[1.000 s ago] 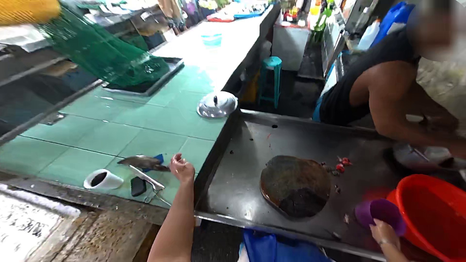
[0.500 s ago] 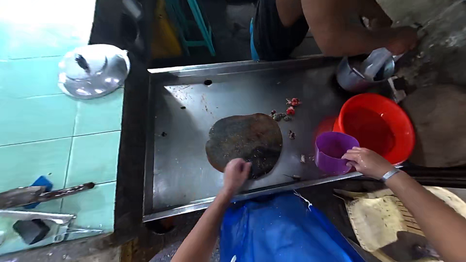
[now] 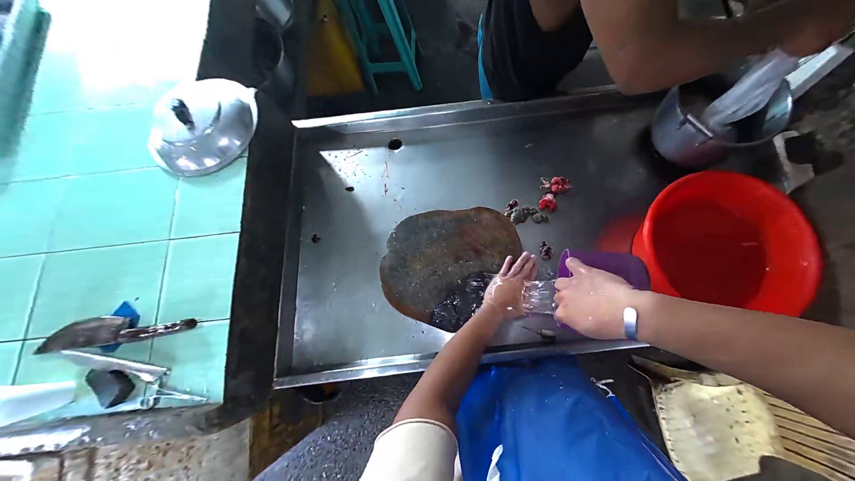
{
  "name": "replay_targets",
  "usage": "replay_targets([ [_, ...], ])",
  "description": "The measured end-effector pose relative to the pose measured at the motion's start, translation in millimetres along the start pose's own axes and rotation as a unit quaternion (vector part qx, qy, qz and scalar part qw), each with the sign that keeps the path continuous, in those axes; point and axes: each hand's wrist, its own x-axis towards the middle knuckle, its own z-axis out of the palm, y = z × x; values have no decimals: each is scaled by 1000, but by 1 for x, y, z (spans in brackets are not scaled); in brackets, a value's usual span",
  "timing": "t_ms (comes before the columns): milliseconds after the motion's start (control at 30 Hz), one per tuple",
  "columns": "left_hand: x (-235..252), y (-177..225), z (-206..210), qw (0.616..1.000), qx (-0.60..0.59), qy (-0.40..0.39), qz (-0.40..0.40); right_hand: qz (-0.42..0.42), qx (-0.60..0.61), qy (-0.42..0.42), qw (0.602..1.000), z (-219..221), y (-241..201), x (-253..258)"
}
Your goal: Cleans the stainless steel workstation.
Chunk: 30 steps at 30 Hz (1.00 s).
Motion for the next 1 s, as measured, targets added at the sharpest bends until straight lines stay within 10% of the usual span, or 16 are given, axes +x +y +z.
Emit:
replay_targets([
  [233, -60, -119, -43, 946, 45, 151, -283, 189, 54, 266, 944, 129, 92, -53],
  [400, -74, -180, -68, 869, 50, 171, -462, 385, 95, 286, 872, 208, 151, -71],
  [633, 53, -92, -59, 953, 20, 118, -280, 402, 366, 403, 736, 211, 73, 29],
  [833, 42, -61, -30, 992, -10, 78, -103, 119, 536, 62, 833, 232, -3, 185],
  [1000, -42, -132, -43, 989, 26, 97, -106, 218, 540, 233, 779, 218, 53, 191],
])
